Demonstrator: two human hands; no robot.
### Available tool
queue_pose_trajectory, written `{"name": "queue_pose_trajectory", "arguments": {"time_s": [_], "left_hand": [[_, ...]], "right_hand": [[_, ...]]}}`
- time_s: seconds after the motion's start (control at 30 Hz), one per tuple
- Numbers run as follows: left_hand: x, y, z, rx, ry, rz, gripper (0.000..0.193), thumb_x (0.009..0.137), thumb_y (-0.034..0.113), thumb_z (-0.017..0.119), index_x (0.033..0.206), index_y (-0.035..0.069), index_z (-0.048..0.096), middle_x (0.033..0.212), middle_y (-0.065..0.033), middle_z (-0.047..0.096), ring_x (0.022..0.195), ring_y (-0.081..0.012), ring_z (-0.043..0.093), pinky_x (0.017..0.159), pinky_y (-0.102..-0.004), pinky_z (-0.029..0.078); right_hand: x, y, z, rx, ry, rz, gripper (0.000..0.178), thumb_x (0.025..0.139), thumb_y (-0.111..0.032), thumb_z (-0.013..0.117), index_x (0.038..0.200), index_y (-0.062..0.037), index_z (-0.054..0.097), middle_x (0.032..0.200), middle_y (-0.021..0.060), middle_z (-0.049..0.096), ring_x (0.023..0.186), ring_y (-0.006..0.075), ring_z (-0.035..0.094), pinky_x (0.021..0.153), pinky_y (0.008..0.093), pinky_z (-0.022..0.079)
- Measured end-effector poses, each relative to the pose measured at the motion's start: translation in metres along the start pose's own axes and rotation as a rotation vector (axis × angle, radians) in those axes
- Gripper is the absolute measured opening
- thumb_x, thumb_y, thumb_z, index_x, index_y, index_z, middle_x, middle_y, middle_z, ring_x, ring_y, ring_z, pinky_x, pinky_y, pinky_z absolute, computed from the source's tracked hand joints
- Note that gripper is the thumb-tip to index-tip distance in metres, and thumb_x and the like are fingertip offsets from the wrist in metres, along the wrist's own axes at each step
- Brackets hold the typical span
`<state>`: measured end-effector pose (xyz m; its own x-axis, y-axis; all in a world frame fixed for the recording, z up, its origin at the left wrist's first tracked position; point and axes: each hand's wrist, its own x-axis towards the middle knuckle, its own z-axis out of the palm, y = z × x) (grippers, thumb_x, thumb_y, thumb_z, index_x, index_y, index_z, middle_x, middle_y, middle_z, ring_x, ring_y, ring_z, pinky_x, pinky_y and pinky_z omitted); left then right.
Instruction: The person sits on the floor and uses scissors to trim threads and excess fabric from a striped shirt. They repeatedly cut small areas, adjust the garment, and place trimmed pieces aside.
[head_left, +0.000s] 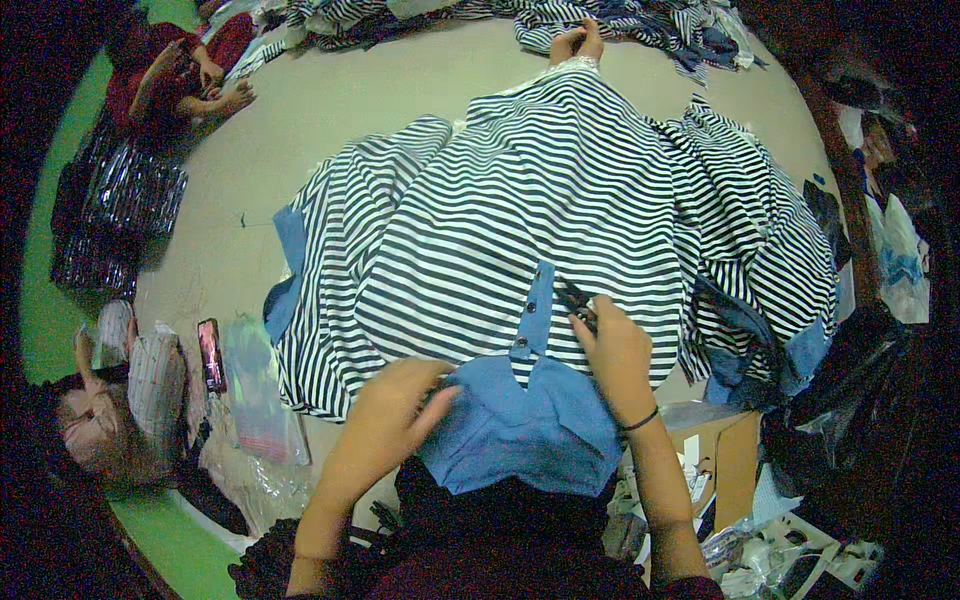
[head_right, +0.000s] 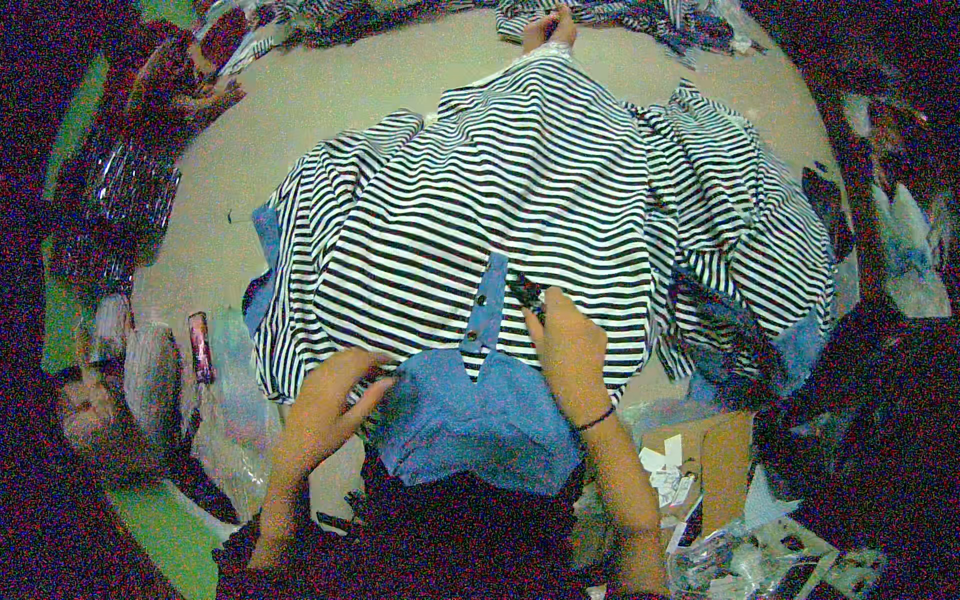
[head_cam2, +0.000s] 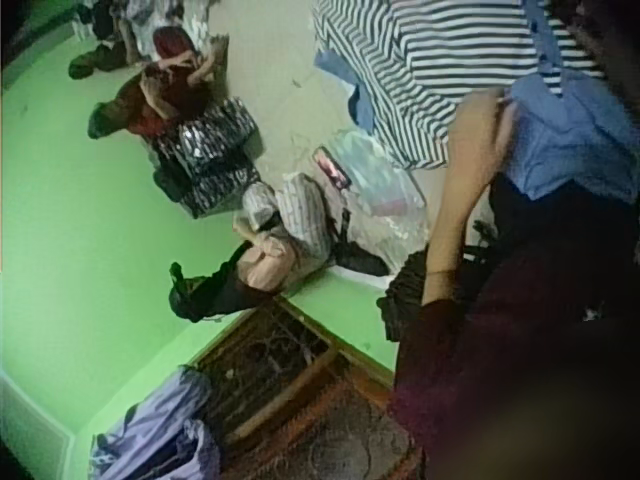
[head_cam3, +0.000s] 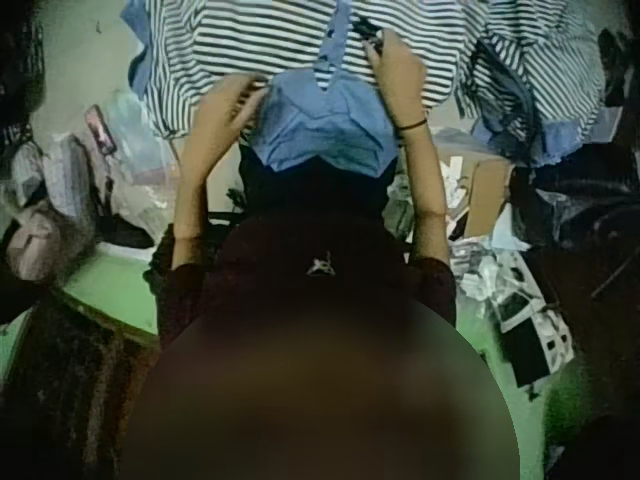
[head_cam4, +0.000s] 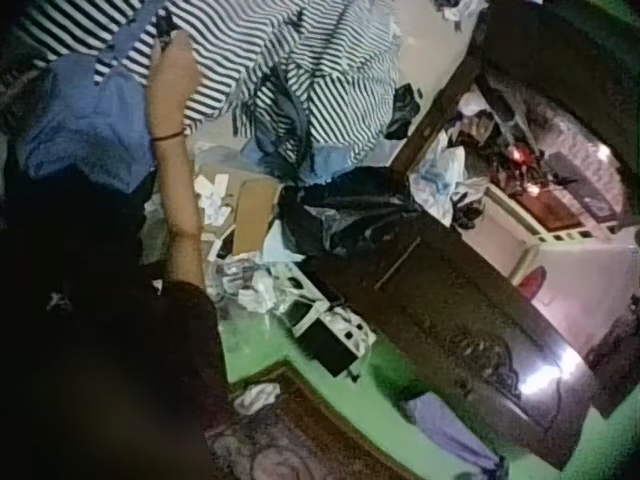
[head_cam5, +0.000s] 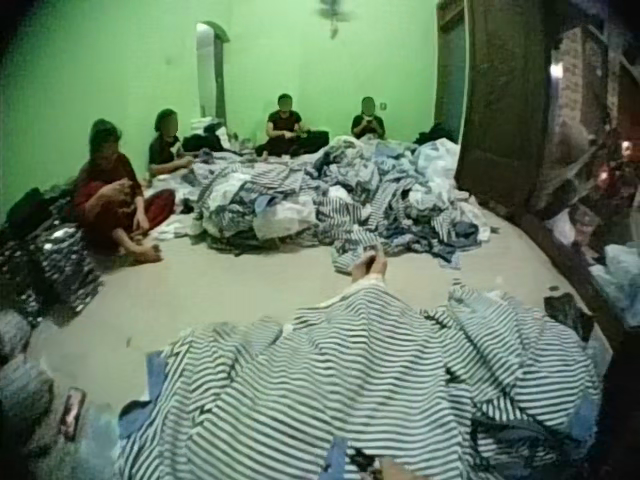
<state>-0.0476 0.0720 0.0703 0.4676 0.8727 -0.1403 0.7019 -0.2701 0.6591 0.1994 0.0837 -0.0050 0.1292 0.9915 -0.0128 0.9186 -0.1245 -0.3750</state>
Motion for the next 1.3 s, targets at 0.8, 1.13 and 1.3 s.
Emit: {"name": "queue_pose_trajectory", "arguments": {"time_s": [0.8, 1.13, 1.3], "left_hand": [[0.117, -0.001, 0.099, -0.581, 0.096, -0.238, 0.017, 0.073, 0.01, 0.06, 0.087, 0.0, 0.059, 0.066, -0.0093, 0.057, 0.057, -0.0129, 0.053, 0.055, -0.0234, 0.043], [0.119, -0.006, 0.099, -0.576, 0.231, -0.272, 0.016, 0.075, 0.016, 0.058, 0.082, 0.002, 0.059, 0.049, 0.0009, 0.036, 0.045, -0.0075, 0.033, 0.043, -0.024, 0.028], [0.119, -0.006, 0.099, -0.606, 0.25, -0.262, 0.014, 0.076, 0.016, 0.057, 0.081, 0.002, 0.058, 0.047, 0.002, 0.034, 0.045, -0.0065, 0.031, 0.042, -0.0235, 0.027]], "right_hand": [[0.023, 0.017, 0.002, 0.205, -0.049, -0.099, 0.032, 0.073, -0.032, 0.062, 0.068, -0.0036, 0.05, 0.052, 0.0111, 0.052, 0.047, 0.0263, 0.054, 0.043, 0.0338, 0.04], [0.014, 0.021, -0.016, 0.228, -0.253, -0.046, 0.038, 0.076, -0.041, 0.055, 0.069, -0.0037, 0.05, 0.054, 0.0148, 0.052, 0.05, 0.0313, 0.053, 0.047, 0.0388, 0.042], [0.015, 0.016, -0.014, 0.205, -0.296, -0.109, 0.038, 0.076, -0.04, 0.055, 0.069, -0.0031, 0.05, 0.055, 0.0156, 0.052, 0.052, 0.0328, 0.054, 0.049, 0.0406, 0.043]]}}
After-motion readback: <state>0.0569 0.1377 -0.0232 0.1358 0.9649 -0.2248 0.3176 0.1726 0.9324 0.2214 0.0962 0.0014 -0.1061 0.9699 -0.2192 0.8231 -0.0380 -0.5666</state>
